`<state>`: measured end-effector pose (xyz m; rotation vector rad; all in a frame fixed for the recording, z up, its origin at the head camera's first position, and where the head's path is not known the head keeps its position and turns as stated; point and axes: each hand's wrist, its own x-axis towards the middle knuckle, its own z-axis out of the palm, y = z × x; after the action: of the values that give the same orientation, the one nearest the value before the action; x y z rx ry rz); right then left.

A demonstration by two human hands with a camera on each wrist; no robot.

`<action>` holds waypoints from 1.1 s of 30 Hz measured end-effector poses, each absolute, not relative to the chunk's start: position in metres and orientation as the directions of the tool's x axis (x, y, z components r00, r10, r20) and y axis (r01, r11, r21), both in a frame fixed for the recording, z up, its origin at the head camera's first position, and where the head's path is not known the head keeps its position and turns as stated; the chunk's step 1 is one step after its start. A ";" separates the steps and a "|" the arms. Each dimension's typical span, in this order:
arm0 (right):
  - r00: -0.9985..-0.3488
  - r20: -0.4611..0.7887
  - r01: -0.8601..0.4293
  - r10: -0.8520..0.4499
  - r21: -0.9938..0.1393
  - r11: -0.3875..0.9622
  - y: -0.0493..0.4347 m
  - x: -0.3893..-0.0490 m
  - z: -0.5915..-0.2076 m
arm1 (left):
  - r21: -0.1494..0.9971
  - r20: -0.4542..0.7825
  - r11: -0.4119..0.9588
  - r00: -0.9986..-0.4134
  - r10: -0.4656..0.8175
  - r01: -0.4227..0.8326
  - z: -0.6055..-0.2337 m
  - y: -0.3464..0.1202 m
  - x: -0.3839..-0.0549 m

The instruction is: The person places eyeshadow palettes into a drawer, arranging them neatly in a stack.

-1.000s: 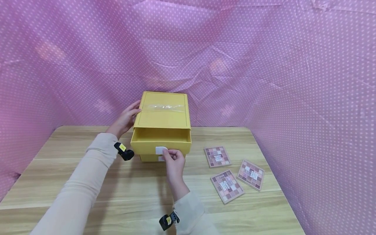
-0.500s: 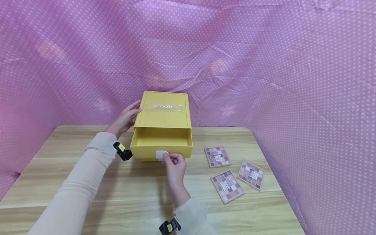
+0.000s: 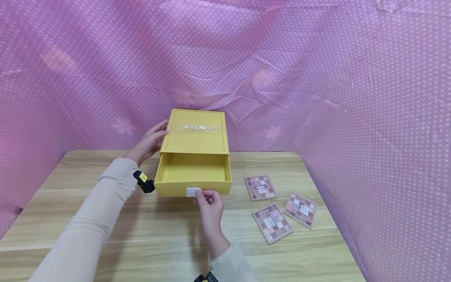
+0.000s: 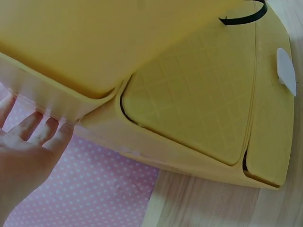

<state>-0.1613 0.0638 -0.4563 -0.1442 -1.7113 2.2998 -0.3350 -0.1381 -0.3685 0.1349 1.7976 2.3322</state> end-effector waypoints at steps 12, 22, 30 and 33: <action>-0.955 0.143 -0.214 0.259 -0.938 -0.272 0.068 -0.154 -0.487 | 0.973 -0.033 -0.216 -0.975 0.219 -0.081 -0.368 -0.140 -0.333; -0.937 0.023 -0.126 0.348 -0.953 -0.277 0.079 -0.177 -0.572 | 0.969 -0.038 -0.229 -0.974 0.224 -0.091 -0.370 -0.139 -0.333; -0.963 0.088 -0.160 0.256 -0.949 -0.273 0.076 -0.144 -0.513 | 0.966 -0.041 -0.239 -0.974 0.221 -0.095 -0.370 -0.139 -0.332; -0.967 0.105 -0.168 0.231 -0.947 -0.275 0.075 -0.134 -0.499 | 0.965 -0.042 -0.245 -0.974 0.222 -0.097 -0.370 -0.139 -0.332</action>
<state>-0.1342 0.0752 -0.4989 -0.0781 -1.7166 2.3247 -0.3316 -0.1388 -0.3698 0.1522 1.7896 2.3258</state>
